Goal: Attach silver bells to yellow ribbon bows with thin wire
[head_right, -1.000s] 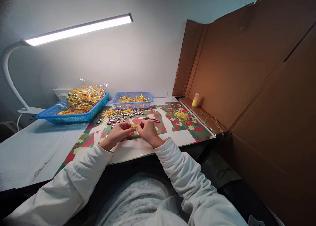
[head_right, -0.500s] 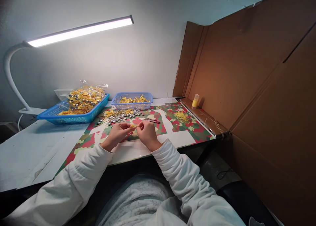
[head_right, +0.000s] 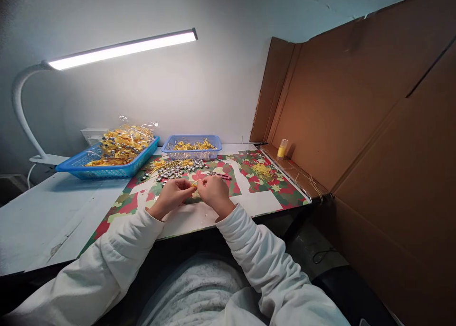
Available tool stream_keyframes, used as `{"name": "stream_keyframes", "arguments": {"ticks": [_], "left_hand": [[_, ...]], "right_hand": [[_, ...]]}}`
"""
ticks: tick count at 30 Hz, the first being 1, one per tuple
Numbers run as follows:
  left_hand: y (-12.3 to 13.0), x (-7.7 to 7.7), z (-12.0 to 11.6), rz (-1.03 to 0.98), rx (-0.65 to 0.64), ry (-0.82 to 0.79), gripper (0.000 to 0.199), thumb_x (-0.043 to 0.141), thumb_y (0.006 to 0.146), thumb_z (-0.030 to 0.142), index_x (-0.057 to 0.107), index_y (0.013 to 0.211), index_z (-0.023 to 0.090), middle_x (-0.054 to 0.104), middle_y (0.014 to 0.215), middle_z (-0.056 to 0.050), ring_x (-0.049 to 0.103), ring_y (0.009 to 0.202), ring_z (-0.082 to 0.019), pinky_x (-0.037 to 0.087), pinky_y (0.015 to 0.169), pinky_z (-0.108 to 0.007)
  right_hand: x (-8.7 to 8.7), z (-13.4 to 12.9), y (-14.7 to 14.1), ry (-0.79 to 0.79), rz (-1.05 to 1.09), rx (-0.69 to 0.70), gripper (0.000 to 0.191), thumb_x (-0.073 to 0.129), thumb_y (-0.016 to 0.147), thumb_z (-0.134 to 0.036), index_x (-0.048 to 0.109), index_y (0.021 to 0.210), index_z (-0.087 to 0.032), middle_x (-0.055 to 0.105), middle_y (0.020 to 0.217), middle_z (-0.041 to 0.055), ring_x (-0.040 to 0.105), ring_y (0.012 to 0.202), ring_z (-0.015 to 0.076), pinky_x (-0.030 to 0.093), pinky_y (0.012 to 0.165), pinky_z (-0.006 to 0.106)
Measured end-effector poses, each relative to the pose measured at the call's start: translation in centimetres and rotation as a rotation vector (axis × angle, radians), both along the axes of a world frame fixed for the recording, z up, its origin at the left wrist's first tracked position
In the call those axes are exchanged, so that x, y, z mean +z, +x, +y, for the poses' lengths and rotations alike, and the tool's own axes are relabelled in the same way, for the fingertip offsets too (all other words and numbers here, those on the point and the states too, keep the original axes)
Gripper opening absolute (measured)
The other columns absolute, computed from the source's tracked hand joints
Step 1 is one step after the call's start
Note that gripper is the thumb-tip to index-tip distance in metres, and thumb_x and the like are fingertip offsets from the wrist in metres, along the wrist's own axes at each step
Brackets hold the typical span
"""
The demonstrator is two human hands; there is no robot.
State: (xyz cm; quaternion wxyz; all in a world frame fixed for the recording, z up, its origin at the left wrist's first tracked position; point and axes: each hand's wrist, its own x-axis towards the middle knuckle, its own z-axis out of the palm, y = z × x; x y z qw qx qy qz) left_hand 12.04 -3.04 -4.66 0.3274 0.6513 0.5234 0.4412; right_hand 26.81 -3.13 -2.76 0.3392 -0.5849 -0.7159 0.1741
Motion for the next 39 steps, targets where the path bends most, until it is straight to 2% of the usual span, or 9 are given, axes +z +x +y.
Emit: {"name": "stream_keyframes", "arguments": {"ticks": [7, 13, 16, 19, 23, 27, 30, 34, 39], "left_hand": [[0.2, 0.3, -0.3, 0.061, 0.008, 0.073, 0.022, 0.064, 0.064, 0.035, 0.061, 0.052, 0.016, 0.059, 0.05, 0.0, 0.048, 0.049, -0.011, 0.034, 0.049, -0.022], [0.3, 0.2, -0.4, 0.093, 0.008, 0.111, 0.022, 0.063, 0.063, 0.036, 0.059, 0.052, 0.016, 0.059, 0.051, 0.001, 0.047, 0.05, -0.011, 0.033, 0.05, -0.022], [0.3, 0.2, -0.3, 0.091, 0.022, 0.116, 0.025, 0.063, 0.063, 0.037, 0.057, 0.05, 0.017, 0.056, 0.049, 0.001, 0.045, 0.05, -0.01, 0.032, 0.05, -0.022], [0.1, 0.2, -0.1, 0.059, 0.03, 0.091, 0.028, 0.064, 0.064, 0.04, 0.054, 0.05, 0.017, 0.051, 0.046, 0.003, 0.042, 0.047, -0.01, 0.029, 0.047, -0.022], [-0.1, 0.0, 0.0, 0.021, 0.014, 0.031, 0.028, 0.064, 0.063, 0.041, 0.054, 0.052, 0.018, 0.048, 0.044, 0.004, 0.038, 0.044, -0.009, 0.026, 0.045, -0.022], [-0.1, -0.1, 0.1, 0.01, 0.007, 0.017, 0.027, 0.065, 0.062, 0.042, 0.054, 0.053, 0.018, 0.047, 0.044, 0.005, 0.039, 0.044, -0.009, 0.027, 0.044, -0.022], [-0.1, 0.1, 0.0, -0.009, 0.011, 0.04, 0.029, 0.065, 0.063, 0.044, 0.053, 0.054, 0.019, 0.045, 0.043, 0.005, 0.037, 0.044, -0.009, 0.027, 0.044, -0.022], [-0.1, 0.3, 0.0, -0.049, 0.024, 0.076, 0.029, 0.066, 0.062, 0.043, 0.053, 0.054, 0.019, 0.044, 0.044, 0.005, 0.037, 0.044, -0.009, 0.026, 0.045, -0.022], [0.0, 0.3, 0.0, -0.098, 0.038, 0.018, 0.025, 0.065, 0.06, 0.039, 0.052, 0.052, 0.02, 0.044, 0.043, 0.005, 0.038, 0.041, -0.009, 0.027, 0.043, -0.022]], "right_hand": [[-0.7, 1.3, 0.3, -0.087, 0.089, 0.098, 0.032, 0.051, 0.075, -0.019, 0.041, 0.044, -0.018, 0.039, 0.047, -0.0036, 0.035, 0.05, 0.0092, 0.022, 0.05, 0.026], [-1.5, 2.0, 0.1, -0.201, 0.331, 0.209, 0.016, 0.055, 0.069, -0.021, 0.055, 0.053, -0.016, 0.049, 0.053, -0.0034, 0.041, 0.052, 0.0088, 0.029, 0.049, 0.022], [-1.6, 2.1, -0.3, -0.211, 0.454, 0.228, 0.012, 0.056, 0.068, -0.021, 0.055, 0.057, -0.016, 0.051, 0.057, -0.0031, 0.044, 0.055, 0.0091, 0.032, 0.051, 0.021], [-1.4, 1.9, -0.5, -0.194, 0.602, 0.281, 0.013, 0.057, 0.07, -0.026, 0.054, 0.062, -0.016, 0.051, 0.062, -0.0031, 0.046, 0.06, 0.0096, 0.037, 0.057, 0.022], [-0.1, 1.0, -0.1, -0.27, 0.708, 0.384, 0.017, 0.059, 0.073, -0.034, 0.054, 0.071, -0.018, 0.056, 0.074, -0.0012, 0.052, 0.072, 0.0114, 0.042, 0.067, 0.023], [1.8, 0.2, 1.1, -0.291, 0.727, 0.397, 0.016, 0.058, 0.076, -0.034, 0.056, 0.077, -0.018, 0.059, 0.083, 0.0011, 0.054, 0.079, 0.0124, 0.042, 0.068, 0.022], [2.6, 0.0, 1.9, -0.275, 0.678, 0.41, 0.015, 0.055, 0.078, -0.034, 0.055, 0.077, -0.019, 0.057, 0.081, 0.0004, 0.052, 0.074, 0.0112, 0.04, 0.064, 0.021], [2.4, -0.4, 2.6, -0.225, 0.534, 0.395, 0.021, 0.055, 0.079, -0.037, 0.05, 0.07, -0.019, 0.048, 0.068, -0.0027, 0.043, 0.061, 0.0101, 0.035, 0.055, 0.022], [1.3, -2.0, 3.0, -0.257, 0.304, 0.527, 0.026, 0.058, 0.079, -0.04, 0.052, 0.067, -0.018, 0.046, 0.063, -0.0037, 0.04, 0.06, 0.0101, 0.031, 0.056, 0.024]]}}
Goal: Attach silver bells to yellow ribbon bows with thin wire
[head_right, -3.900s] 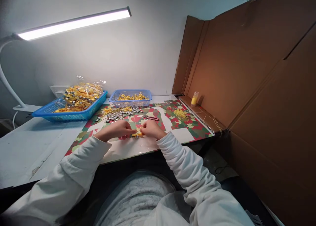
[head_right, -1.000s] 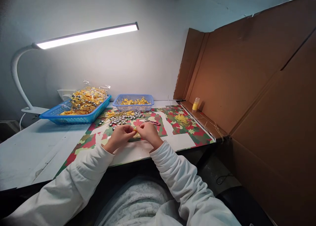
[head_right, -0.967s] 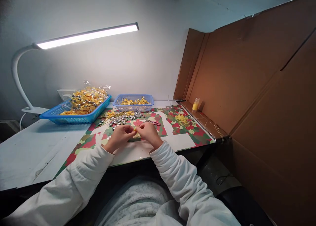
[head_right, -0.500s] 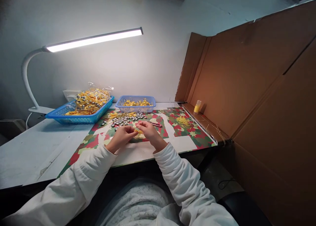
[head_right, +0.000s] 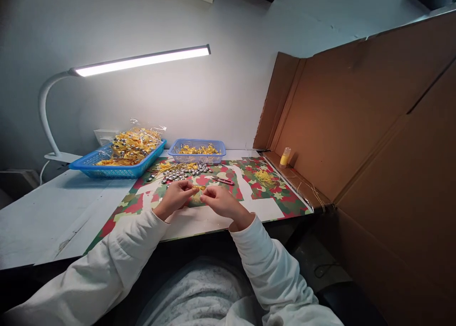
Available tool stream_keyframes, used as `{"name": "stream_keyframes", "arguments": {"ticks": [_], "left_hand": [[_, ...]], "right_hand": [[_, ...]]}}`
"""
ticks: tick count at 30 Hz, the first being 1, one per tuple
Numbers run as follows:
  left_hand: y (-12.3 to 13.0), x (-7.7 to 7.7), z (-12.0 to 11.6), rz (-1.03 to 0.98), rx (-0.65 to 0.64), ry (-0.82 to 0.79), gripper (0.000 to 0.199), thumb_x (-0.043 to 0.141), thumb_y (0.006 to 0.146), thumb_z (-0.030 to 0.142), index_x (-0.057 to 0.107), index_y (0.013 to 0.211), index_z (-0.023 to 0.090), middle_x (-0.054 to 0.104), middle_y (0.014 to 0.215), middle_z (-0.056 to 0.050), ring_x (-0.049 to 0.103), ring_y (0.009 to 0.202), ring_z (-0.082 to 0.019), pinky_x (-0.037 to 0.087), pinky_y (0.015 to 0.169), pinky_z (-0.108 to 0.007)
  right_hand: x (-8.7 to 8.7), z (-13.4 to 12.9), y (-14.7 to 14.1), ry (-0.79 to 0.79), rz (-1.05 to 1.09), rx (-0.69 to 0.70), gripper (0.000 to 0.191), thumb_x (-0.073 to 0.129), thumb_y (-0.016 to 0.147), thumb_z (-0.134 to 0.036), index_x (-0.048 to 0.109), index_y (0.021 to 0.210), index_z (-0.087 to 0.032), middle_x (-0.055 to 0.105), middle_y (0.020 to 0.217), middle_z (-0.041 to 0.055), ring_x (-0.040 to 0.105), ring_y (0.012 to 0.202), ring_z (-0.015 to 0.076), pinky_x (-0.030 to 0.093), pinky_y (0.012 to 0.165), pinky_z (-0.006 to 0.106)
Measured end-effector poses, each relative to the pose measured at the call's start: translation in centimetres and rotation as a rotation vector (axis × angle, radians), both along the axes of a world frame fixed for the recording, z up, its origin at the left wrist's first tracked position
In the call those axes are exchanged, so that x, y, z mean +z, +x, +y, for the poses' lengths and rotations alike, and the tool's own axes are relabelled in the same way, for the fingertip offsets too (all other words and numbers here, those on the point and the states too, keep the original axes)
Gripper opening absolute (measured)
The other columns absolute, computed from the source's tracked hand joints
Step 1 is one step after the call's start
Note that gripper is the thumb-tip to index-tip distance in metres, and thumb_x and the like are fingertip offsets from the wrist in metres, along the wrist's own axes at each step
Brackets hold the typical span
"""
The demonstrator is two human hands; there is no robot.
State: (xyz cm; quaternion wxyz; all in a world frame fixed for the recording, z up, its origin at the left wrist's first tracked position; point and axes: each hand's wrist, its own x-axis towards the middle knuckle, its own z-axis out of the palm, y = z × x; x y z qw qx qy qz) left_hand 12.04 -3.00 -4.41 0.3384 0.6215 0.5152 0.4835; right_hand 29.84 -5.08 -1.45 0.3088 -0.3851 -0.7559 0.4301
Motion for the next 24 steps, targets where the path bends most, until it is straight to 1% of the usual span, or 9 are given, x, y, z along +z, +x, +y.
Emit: {"name": "stream_keyframes", "arguments": {"ticks": [4, 6, 8, 10, 11, 13, 17, 20, 24], "left_hand": [[0.0, -0.1, -0.1, -0.002, -0.032, -0.024, 0.024, 0.064, 0.063, 0.037, 0.051, 0.051, 0.02, 0.042, 0.042, 0.006, 0.036, 0.04, -0.009, 0.026, 0.041, -0.023], [0.0, -0.2, -0.1, 0.019, -0.036, 0.007, 0.025, 0.064, 0.064, 0.037, 0.051, 0.052, 0.02, 0.043, 0.043, 0.005, 0.037, 0.042, -0.01, 0.026, 0.043, -0.023], [0.0, -0.2, -0.1, 0.066, -0.04, 0.059, 0.025, 0.065, 0.066, 0.037, 0.052, 0.053, 0.019, 0.045, 0.046, 0.005, 0.038, 0.045, -0.01, 0.027, 0.045, -0.023], [0.0, -0.2, -0.2, 0.146, -0.035, 0.155, 0.023, 0.064, 0.068, 0.034, 0.053, 0.054, 0.019, 0.046, 0.049, 0.004, 0.04, 0.049, -0.011, 0.029, 0.049, -0.024], [0.0, -0.2, -0.2, 0.194, -0.028, 0.222, 0.021, 0.064, 0.068, 0.031, 0.054, 0.055, 0.019, 0.047, 0.052, 0.004, 0.041, 0.051, -0.011, 0.031, 0.051, -0.024], [0.0, -0.1, -0.3, 0.286, -0.003, 0.376, 0.018, 0.063, 0.07, 0.026, 0.054, 0.056, 0.02, 0.049, 0.057, 0.002, 0.044, 0.057, -0.013, 0.035, 0.056, -0.025], [0.0, -0.1, -0.4, 0.439, 0.042, 0.656, 0.017, 0.061, 0.075, 0.02, 0.058, 0.059, 0.021, 0.056, 0.066, -0.002, 0.051, 0.069, -0.016, 0.042, 0.068, -0.028], [0.0, -0.2, -0.6, 0.532, 0.083, 0.816, 0.015, 0.063, 0.077, 0.02, 0.063, 0.062, 0.022, 0.063, 0.079, -0.004, 0.056, 0.081, -0.019, 0.046, 0.074, -0.031], [0.2, -0.3, -0.8, 0.584, 0.109, 0.991, 0.016, 0.063, 0.078, 0.016, 0.065, 0.065, 0.023, 0.071, 0.091, -0.002, 0.059, 0.086, -0.019, 0.047, 0.081, -0.032]], "right_hand": [[0.0, -0.9, 0.3, 0.062, 0.014, 0.05, 0.026, 0.056, 0.08, -0.042, 0.053, 0.069, -0.018, 0.048, 0.065, -0.0029, 0.04, 0.063, 0.011, 0.032, 0.059, 0.025], [0.1, -0.7, 0.4, 0.05, 0.091, -0.004, 0.028, 0.057, 0.078, -0.044, 0.052, 0.069, -0.019, 0.047, 0.065, -0.0027, 0.04, 0.063, 0.0111, 0.033, 0.06, 0.025], [0.0, -0.4, 0.6, 0.016, 0.222, -0.121, 0.03, 0.059, 0.074, -0.048, 0.05, 0.068, -0.019, 0.046, 0.065, -0.003, 0.04, 0.062, 0.0109, 0.034, 0.06, 0.025], [-0.2, -0.2, 0.6, -0.041, 0.372, -0.217, 0.032, 0.06, 0.071, -0.05, 0.05, 0.069, -0.02, 0.045, 0.064, -0.0033, 0.04, 0.061, 0.0107, 0.035, 0.06, 0.025], [-0.5, -0.2, 0.5, -0.079, 0.429, -0.228, 0.032, 0.061, 0.071, -0.05, 0.049, 0.07, -0.02, 0.045, 0.064, -0.0033, 0.04, 0.061, 0.0105, 0.035, 0.06, 0.025], [-1.1, -0.6, 0.2, -0.172, 0.454, -0.16, 0.034, 0.062, 0.07, -0.051, 0.049, 0.067, -0.019, 0.045, 0.063, -0.0034, 0.041, 0.059, 0.0101, 0.036, 0.06, 0.025], [-2.3, -1.5, -0.4, -0.305, 0.297, 0.036, 0.038, 0.064, 0.072, -0.051, 0.049, 0.061, -0.018, 0.046, 0.058, -0.0037, 0.04, 0.055, 0.0087, 0.034, 0.058, 0.025], [-2.9, -1.8, -0.7, -0.331, 0.358, 0.051, 0.039, 0.066, 0.072, -0.054, 0.051, 0.066, -0.019, 0.046, 0.056, -0.005, 0.039, 0.052, 0.0084, 0.031, 0.054, 0.025], [-3.1, -2.1, -0.8, -0.27, 0.662, -0.016, 0.032, 0.069, 0.074, -0.048, 0.054, 0.069, -0.02, 0.042, 0.054, -0.0066, 0.034, 0.05, 0.0078, 0.029, 0.053, 0.024]]}}
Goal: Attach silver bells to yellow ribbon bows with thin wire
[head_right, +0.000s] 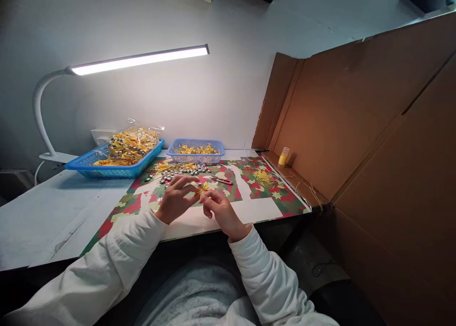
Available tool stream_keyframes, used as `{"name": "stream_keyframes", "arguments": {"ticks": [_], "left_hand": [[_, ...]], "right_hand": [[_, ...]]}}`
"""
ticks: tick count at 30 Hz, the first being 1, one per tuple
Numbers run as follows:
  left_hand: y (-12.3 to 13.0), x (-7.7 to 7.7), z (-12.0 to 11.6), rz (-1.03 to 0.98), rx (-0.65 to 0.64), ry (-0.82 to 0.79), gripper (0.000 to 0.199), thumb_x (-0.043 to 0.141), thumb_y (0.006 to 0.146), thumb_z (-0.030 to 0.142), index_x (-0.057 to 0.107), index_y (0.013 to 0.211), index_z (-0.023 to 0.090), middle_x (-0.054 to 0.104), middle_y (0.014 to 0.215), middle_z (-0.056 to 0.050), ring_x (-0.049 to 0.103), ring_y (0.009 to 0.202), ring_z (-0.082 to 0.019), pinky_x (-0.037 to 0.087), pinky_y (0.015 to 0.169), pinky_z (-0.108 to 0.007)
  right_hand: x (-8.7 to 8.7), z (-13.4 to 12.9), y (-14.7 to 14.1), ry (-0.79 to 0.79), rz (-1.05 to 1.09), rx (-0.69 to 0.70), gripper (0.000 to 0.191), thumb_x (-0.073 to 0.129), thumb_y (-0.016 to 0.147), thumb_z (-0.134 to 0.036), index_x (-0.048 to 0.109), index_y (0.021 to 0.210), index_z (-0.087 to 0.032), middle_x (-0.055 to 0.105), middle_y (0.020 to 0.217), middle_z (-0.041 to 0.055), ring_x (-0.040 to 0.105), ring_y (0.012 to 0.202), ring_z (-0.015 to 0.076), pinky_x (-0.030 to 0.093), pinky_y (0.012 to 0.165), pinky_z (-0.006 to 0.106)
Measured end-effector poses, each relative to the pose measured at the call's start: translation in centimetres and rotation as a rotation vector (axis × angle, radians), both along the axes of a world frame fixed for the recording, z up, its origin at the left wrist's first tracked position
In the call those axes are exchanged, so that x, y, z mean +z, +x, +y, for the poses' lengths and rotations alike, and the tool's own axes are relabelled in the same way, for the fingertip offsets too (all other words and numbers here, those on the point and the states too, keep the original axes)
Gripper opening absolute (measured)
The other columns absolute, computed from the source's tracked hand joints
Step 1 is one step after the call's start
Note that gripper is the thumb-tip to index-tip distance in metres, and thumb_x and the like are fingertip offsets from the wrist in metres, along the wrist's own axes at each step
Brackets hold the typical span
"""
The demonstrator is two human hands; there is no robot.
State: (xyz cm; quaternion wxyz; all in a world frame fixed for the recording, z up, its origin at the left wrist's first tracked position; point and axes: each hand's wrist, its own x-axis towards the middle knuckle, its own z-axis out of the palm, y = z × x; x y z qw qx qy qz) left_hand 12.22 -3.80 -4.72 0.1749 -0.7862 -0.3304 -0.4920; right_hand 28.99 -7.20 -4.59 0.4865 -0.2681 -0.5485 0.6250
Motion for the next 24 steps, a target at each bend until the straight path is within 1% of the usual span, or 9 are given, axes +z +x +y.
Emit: {"name": "stream_keyframes", "arguments": {"ticks": [2, 4, 8, 10, 12, 16, 20, 22, 24], "left_hand": [[0.1, 0.0, 0.0, 0.001, -0.008, 0.05, 0.015, 0.064, 0.078, 0.014, 0.064, 0.066, 0.023, 0.074, 0.091, 0.0, 0.061, 0.084, -0.018, 0.048, 0.08, -0.032], [0.1, 0.0, -0.1, -0.004, -0.005, 0.057, 0.015, 0.065, 0.077, 0.014, 0.064, 0.066, 0.023, 0.075, 0.089, 0.002, 0.062, 0.081, -0.018, 0.048, 0.08, -0.032], [0.2, 0.2, -0.1, -0.039, 0.007, 0.031, 0.017, 0.064, 0.078, 0.014, 0.063, 0.064, 0.023, 0.076, 0.087, 0.003, 0.062, 0.077, -0.017, 0.047, 0.078, -0.033], [0.2, 0.2, -0.1, -0.053, 0.002, 0.013, 0.017, 0.064, 0.077, 0.014, 0.062, 0.063, 0.023, 0.077, 0.087, 0.003, 0.062, 0.076, -0.017, 0.047, 0.078, -0.033], [0.1, 0.1, 0.0, -0.071, -0.001, -0.035, 0.017, 0.064, 0.077, 0.014, 0.061, 0.062, 0.023, 0.077, 0.087, 0.003, 0.062, 0.077, -0.018, 0.047, 0.079, -0.034], [-0.3, -0.3, 0.5, -0.131, 0.003, -0.247, 0.014, 0.067, 0.071, 0.014, 0.06, 0.061, 0.022, 0.076, 0.084, 0.0, 0.062, 0.077, -0.02, 0.048, 0.074, -0.035], [-0.6, -0.7, 1.0, -0.153, 0.034, -0.445, 0.013, 0.069, 0.067, 0.015, 0.06, 0.061, 0.021, 0.074, 0.076, -0.001, 0.063, 0.075, -0.021, 0.049, 0.071, -0.035], [-0.5, -0.7, 1.1, -0.126, 0.006, -0.466, 0.013, 0.068, 0.068, 0.014, 0.06, 0.061, 0.021, 0.074, 0.079, -0.002, 0.064, 0.077, -0.021, 0.049, 0.075, -0.037], [-0.3, -0.6, 1.0, -0.064, -0.055, -0.429, 0.015, 0.066, 0.07, 0.014, 0.058, 0.06, 0.021, 0.075, 0.089, -0.002, 0.065, 0.085, -0.022, 0.048, 0.081, -0.038]], "right_hand": [[0.0, -0.2, 0.0, 0.001, 0.193, -0.097, 0.028, 0.07, 0.074, -0.042, 0.053, 0.067, -0.02, 0.041, 0.055, -0.0061, 0.034, 0.052, 0.0085, 0.032, 0.056, 0.025], [0.0, -0.5, 0.1, -0.032, 0.358, -0.149, 0.028, 0.072, 0.073, -0.038, 0.051, 0.065, -0.021, 0.039, 0.055, -0.0061, 0.034, 0.055, 0.0092, 0.036, 0.06, 0.025], [0.0, -0.8, 0.7, -0.083, 0.495, -0.128, 0.029, 0.072, 0.072, -0.036, 0.048, 0.065, -0.022, 0.029, 0.055, -0.0068, 0.032, 0.055, 0.0099, 0.04, 0.063, 0.026], [0.0, -0.8, 1.0, -0.043, 0.489, -0.118, 0.029, 0.07, 0.075, -0.038, 0.048, 0.066, -0.022, 0.029, 0.058, -0.0062, 0.035, 0.057, 0.0106, 0.042, 0.065, 0.027], [0.0, -0.8, 1.3, 0.025, 0.449, -0.114, 0.03, 0.067, 0.078, -0.04, 0.047, 0.065, -0.022, 0.035, 0.061, -0.0047, 0.04, 0.061, 0.0117, 0.043, 0.068, 0.029], [0.4, -1.0, 2.0, 0.28, 0.318, -0.182, 0.029, 0.061, 0.085, -0.041, 0.054, 0.065, -0.021, 0.045, 0.065, -0.0016, 0.045, 0.067, 0.0135, 0.041, 0.069, 0.03], [2.1, -1.3, 3.0, 0.487, 0.192, -0.293, 0.024, 0.06, 0.088, -0.039, 0.06, 0.072, -0.022, 0.05, 0.066, -0.0016, 0.046, 0.062, 0.0122, 0.04, 0.063, 0.028], [3.2, -1.2, 3.3, 0.532, 0.175, -0.319, 0.023, 0.059, 0.089, -0.04, 0.06, 0.075, -0.022, 0.051, 0.064, -0.0021, 0.046, 0.06, 0.0119, 0.04, 0.061, 0.028], [4.4, -0.8, 3.3, 0.546, 0.168, -0.319, 0.022, 0.059, 0.089, -0.041, 0.06, 0.077, -0.022, 0.052, 0.063, -0.0027, 0.045, 0.058, 0.0112, 0.039, 0.058, 0.027]]}}
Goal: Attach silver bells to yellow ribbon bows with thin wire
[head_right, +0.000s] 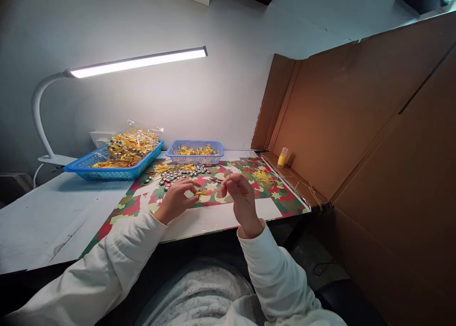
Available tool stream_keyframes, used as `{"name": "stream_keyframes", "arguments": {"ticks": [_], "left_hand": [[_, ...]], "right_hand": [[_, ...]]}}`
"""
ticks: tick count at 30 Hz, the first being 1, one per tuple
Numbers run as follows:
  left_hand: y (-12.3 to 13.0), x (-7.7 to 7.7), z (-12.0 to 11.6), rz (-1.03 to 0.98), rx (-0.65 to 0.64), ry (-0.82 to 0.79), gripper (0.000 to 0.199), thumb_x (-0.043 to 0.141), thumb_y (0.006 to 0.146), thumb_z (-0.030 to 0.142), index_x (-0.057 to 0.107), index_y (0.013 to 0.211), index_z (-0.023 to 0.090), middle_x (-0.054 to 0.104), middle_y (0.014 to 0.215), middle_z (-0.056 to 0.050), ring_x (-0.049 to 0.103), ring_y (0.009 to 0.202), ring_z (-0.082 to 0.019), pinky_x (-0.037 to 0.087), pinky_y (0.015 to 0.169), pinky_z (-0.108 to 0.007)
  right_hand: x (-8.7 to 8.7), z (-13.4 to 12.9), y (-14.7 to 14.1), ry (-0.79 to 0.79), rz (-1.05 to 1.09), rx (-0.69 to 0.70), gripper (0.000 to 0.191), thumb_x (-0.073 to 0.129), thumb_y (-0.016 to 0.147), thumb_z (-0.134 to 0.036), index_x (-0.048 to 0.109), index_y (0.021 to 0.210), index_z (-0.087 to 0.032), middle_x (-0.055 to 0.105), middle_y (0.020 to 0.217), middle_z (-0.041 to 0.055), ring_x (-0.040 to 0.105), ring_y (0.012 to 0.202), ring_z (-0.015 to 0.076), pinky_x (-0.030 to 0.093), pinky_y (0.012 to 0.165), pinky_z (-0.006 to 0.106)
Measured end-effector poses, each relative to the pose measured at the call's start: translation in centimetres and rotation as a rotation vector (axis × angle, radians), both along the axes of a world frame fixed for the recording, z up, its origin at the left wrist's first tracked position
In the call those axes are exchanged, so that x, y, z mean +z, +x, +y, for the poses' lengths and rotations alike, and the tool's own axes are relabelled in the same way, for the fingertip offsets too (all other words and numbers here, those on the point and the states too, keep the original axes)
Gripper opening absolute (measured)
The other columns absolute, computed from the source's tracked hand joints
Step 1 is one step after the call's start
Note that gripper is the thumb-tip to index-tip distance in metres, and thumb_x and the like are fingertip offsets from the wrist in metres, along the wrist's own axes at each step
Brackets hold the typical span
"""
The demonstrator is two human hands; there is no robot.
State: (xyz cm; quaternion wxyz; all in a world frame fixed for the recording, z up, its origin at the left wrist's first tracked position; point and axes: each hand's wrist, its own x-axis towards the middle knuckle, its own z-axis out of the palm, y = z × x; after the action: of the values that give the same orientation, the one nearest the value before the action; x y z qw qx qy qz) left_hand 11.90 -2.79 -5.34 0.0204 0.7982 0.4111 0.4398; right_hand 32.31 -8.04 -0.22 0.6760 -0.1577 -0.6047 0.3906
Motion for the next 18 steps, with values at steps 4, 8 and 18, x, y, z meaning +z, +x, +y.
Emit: {"name": "stream_keyframes", "arguments": {"ticks": [4, 8, 18], "left_hand": [[0.4, 0.2, -0.3, 0.176, -0.21, 0.046, 0.013, 0.06, 0.074, 0.012, 0.061, 0.065, 0.022, 0.074, 0.091, -0.002, 0.065, 0.087, -0.019, 0.047, 0.083, -0.034], [0.6, 0.0, -0.5, 0.242, -0.179, -0.009, 0.011, 0.059, 0.071, 0.011, 0.062, 0.067, 0.021, 0.069, 0.071, 0.0, 0.06, 0.068, -0.016, 0.045, 0.071, -0.029], [0.2, 0.3, 0.0, -0.347, -0.029, -0.425, 0.026, 0.065, 0.066, 0.034, 0.051, 0.052, 0.018, 0.05, 0.048, 0.005, 0.043, 0.048, -0.009, 0.033, 0.048, -0.022]], "right_hand": [[1.8, 1.0, -0.8, -0.039, 0.007, 0.035, 0.023, 0.063, 0.086, -0.044, 0.059, 0.078, -0.023, 0.049, 0.061, -0.0046, 0.042, 0.055, 0.0094, 0.039, 0.058, 0.026], [2.7, 1.0, -2.1, -0.116, 0.059, 0.129, 0.026, 0.067, 0.081, -0.048, 0.057, 0.078, -0.024, 0.035, 0.053, -0.0083, 0.035, 0.05, 0.0089, 0.042, 0.06, 0.027], [0.9, -2.6, -3.4, -0.253, 0.155, 0.316, 0.027, 0.067, 0.083, -0.043, 0.051, 0.075, -0.023, 0.031, 0.054, -0.0087, 0.033, 0.05, 0.0078, 0.038, 0.054, 0.024]]}}
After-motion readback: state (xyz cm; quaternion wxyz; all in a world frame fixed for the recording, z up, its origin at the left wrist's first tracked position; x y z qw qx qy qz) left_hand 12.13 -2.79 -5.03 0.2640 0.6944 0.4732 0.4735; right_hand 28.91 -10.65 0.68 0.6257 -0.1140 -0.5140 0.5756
